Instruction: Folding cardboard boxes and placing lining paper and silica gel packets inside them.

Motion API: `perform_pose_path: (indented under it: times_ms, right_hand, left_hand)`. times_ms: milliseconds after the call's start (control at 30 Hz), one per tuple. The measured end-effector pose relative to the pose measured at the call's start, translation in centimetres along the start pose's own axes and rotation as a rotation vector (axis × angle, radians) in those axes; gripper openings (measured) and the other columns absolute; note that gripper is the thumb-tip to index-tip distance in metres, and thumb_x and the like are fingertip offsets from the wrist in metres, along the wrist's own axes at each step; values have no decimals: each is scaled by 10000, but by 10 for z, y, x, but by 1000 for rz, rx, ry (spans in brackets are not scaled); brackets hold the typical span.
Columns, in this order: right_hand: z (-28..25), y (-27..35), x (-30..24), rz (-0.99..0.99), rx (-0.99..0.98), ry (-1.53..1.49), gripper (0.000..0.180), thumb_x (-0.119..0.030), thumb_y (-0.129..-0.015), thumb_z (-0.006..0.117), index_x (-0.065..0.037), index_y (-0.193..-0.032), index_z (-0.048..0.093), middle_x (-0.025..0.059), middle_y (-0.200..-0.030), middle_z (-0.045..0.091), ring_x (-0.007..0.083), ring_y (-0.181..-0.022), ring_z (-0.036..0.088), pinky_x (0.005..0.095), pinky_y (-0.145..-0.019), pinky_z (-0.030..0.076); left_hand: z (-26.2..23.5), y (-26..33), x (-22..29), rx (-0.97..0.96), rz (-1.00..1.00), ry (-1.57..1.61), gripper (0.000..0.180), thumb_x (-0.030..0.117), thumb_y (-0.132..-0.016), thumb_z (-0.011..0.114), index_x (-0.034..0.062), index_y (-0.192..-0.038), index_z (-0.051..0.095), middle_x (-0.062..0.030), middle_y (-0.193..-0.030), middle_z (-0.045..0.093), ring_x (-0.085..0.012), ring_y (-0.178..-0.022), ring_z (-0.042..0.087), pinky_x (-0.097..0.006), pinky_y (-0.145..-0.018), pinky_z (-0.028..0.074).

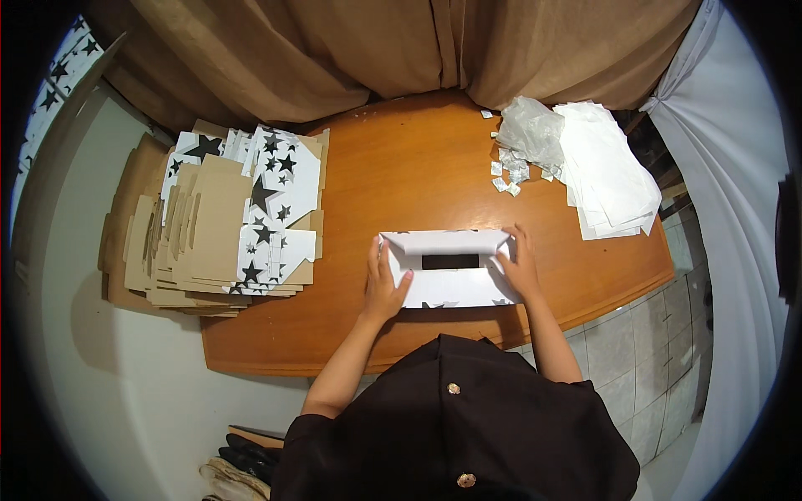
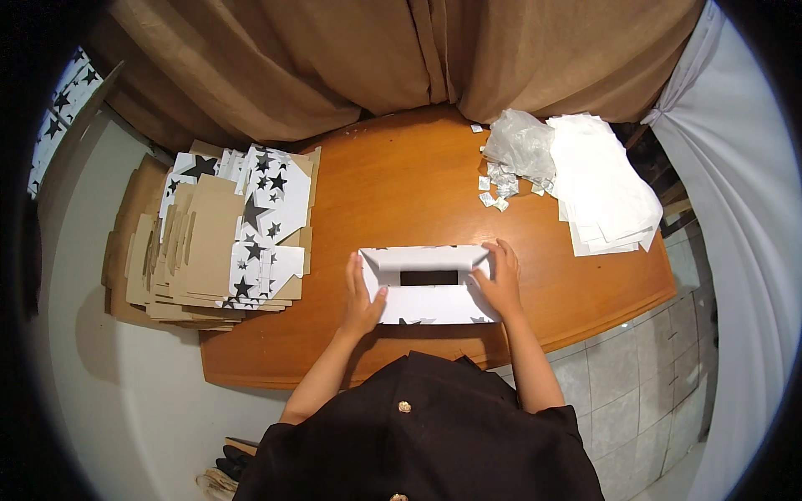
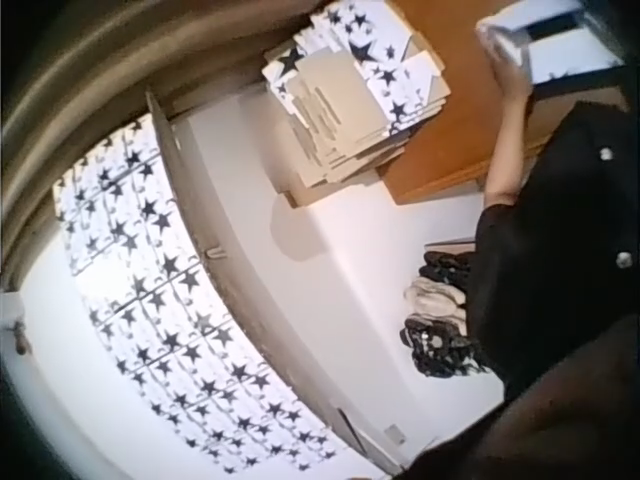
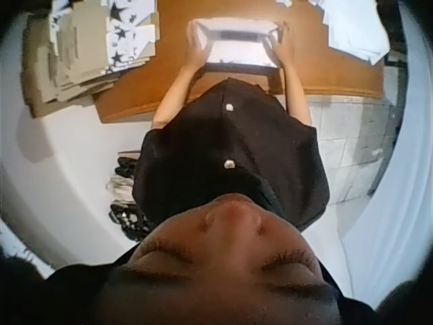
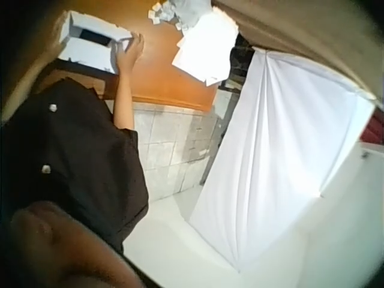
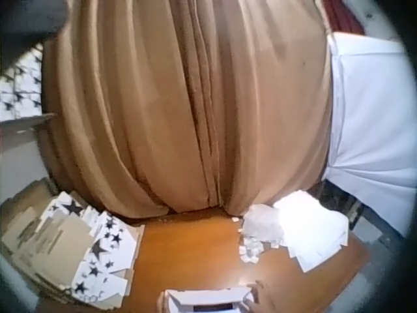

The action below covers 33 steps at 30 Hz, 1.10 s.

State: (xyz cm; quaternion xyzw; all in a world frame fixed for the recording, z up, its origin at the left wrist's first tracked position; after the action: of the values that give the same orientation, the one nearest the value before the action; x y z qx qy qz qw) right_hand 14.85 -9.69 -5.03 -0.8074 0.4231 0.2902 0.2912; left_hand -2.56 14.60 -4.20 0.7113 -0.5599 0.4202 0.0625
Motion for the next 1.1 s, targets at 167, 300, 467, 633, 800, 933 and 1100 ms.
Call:
perform_pose_path:
  times_ms: [167,300,467,633,800,933,1100]
  right_hand:
    - [9,0,6,94,17,-293,471,-212,-739,689,-11,-1129,516,228,-1302,383,392,-1203,373,431,-994,309]
    - [1,-2,-26,47,-10,-2,535,-236,-760,690,-2,-1182,458,227,-1292,387,373,-1191,400,416,-973,350]
    - [-2,-2,-36,176,-1,70,678,-254,-745,716,2,-1274,379,234,-1248,427,367,-1154,445,416,-966,371]
    - [-2,-13,21,733,-188,-548,815,-669,-826,431,21,-1258,415,207,-1283,476,304,-1047,528,386,-857,442]
    - [-59,-33,8,573,-143,-1025,620,-604,-918,258,-67,-1061,533,133,-1177,541,184,-963,536,342,-803,432]
    - [-69,-27,-39,348,124,-1310,449,-525,-931,349,-114,-929,530,57,-1034,575,138,-984,517,329,-800,419]
    - [-31,17,-19,451,292,-1049,253,-363,-908,489,-127,-993,523,-10,-935,547,91,-905,514,259,-724,418]
  left_hand:
    - [1,-9,-9,-30,-340,106,930,389,-846,601,15,-1429,-20,-289,-1432,118,-425,-1322,196,-461,-1074,209]
    - [0,-16,5,-45,-375,-41,993,375,-809,654,9,-1425,-33,-315,-1373,263,-425,-1263,321,-442,-1032,301]
    - [-5,-25,17,-180,-615,-32,1061,341,-753,719,-15,-1420,-26,-298,-1248,454,-392,-1126,494,-391,-917,429]
    - [0,-27,-12,-129,-647,374,788,327,-836,630,-43,-1375,192,-238,-1267,458,-321,-1150,479,-373,-961,384]
    - [-40,-50,-10,113,-340,1231,461,322,-940,455,-17,-1248,402,-123,-1191,475,-190,-1135,437,-327,-1005,313]
    - [-55,-59,13,235,-227,1283,552,295,-886,508,-9,-1309,326,-118,-1208,455,-207,-1152,428,-353,-1023,289]
    - [-23,-1,-4,89,-108,730,874,378,-774,657,-15,-1400,191,-148,-1316,335,-264,-1287,283,-365,-1068,205]
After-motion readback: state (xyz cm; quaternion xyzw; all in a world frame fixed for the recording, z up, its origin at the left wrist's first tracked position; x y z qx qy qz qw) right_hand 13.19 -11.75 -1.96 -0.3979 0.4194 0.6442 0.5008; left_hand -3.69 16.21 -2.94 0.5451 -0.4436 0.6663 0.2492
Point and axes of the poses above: each hand's wrist, its own y-axis away from the middle knuckle, its own z-axis out of the palm, x = y × z, the point moved 2 cm from there along -y, towards the middle knuckle
